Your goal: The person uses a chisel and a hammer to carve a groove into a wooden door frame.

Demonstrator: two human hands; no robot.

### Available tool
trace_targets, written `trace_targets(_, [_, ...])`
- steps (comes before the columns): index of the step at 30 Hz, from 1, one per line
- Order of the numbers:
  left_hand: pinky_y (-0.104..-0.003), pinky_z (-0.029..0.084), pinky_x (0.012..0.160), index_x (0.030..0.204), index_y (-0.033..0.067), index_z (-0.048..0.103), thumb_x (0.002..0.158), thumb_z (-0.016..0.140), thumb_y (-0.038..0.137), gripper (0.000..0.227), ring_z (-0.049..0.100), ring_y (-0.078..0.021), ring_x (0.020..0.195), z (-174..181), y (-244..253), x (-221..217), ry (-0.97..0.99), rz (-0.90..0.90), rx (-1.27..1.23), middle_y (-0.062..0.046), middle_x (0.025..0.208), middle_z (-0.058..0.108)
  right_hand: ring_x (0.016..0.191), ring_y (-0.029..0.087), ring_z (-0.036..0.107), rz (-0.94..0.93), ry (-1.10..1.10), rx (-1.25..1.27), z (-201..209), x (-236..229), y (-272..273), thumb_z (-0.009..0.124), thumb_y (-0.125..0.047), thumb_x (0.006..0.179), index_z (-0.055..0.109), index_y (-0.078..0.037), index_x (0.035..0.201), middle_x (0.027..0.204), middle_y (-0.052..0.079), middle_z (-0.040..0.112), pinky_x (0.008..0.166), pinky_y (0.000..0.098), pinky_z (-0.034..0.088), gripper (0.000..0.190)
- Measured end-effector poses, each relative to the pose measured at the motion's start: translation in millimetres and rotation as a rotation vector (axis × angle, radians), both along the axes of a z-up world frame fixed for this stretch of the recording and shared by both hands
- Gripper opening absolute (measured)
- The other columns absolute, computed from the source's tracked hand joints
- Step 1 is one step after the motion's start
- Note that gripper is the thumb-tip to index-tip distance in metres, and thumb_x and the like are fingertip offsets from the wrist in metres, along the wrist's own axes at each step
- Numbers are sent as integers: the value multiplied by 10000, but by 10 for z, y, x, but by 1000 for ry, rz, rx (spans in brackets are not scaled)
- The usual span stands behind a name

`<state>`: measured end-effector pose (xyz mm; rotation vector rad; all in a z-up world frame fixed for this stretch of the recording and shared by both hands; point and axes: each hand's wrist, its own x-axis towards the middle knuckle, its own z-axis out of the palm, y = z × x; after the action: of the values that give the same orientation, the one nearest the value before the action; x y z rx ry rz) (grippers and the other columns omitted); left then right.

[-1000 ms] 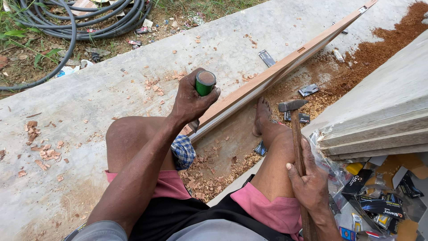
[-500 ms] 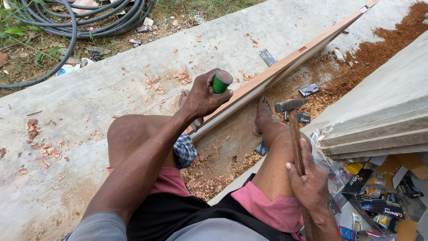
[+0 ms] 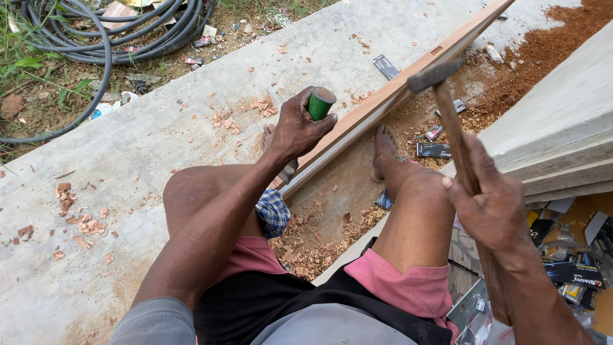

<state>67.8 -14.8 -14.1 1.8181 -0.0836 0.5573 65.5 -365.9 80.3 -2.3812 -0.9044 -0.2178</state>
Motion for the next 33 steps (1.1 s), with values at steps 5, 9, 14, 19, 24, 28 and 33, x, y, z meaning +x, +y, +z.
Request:
trace_targets(5, [-349,545,685,1062,46,620,904,760,239,286,609,-146,760,45,30,-12,123,-10,14,-47,865,626,653,142,686,106,-126,314,396,241,323,599,-73,1217,114,-163,1692,875,97,700,617,261,579,684])
trace_targets(9, [-346,558,736,1169,51,621,871,756,214,366,615,-145,809,86,36,-60,22,-12,11,-39,933,659,1031,388,705,377,167,-97,45,7,883,605,-38,876,133,-189,1662,1384,284,604,913,522,589,929])
trace_targets(14, [-336,541,728,1122,51,639,867,774,215,332,611,-149,807,88,19,7,89,0,63,-54,924,657,886,284,733,263,243,-93,264,88,750,684,-158,941,230,-227,1649,1053,234,693,929,490,596,843])
trace_targets(19, [-342,533,696,1052,42,628,861,778,219,301,596,-145,771,65,23,25,183,5,45,-67,886,645,645,107,646,102,-29,277,478,366,493,548,-149,1139,198,-255,1661,802,95,635,585,236,553,637])
trace_targets(24, [-342,552,844,1237,30,650,867,743,156,402,635,-132,940,170,-39,-27,-66,-67,26,-65,1065,704,715,271,705,240,-112,-365,-51,-27,831,734,-176,858,203,-242,1664,760,118,719,802,502,553,967])
trace_targets(28, [-382,515,798,1154,-5,626,826,703,128,362,606,-186,910,220,-68,-32,-86,-95,83,-110,1018,661,828,273,743,108,423,-294,179,-12,795,664,-151,947,180,-285,1670,953,193,737,880,409,617,880])
trace_targets(33, [-342,539,683,1074,46,623,865,773,222,312,616,-156,764,58,-43,80,171,15,101,-54,884,645,721,200,704,60,168,224,558,293,414,580,-131,1143,266,-231,1725,971,145,715,713,374,604,669])
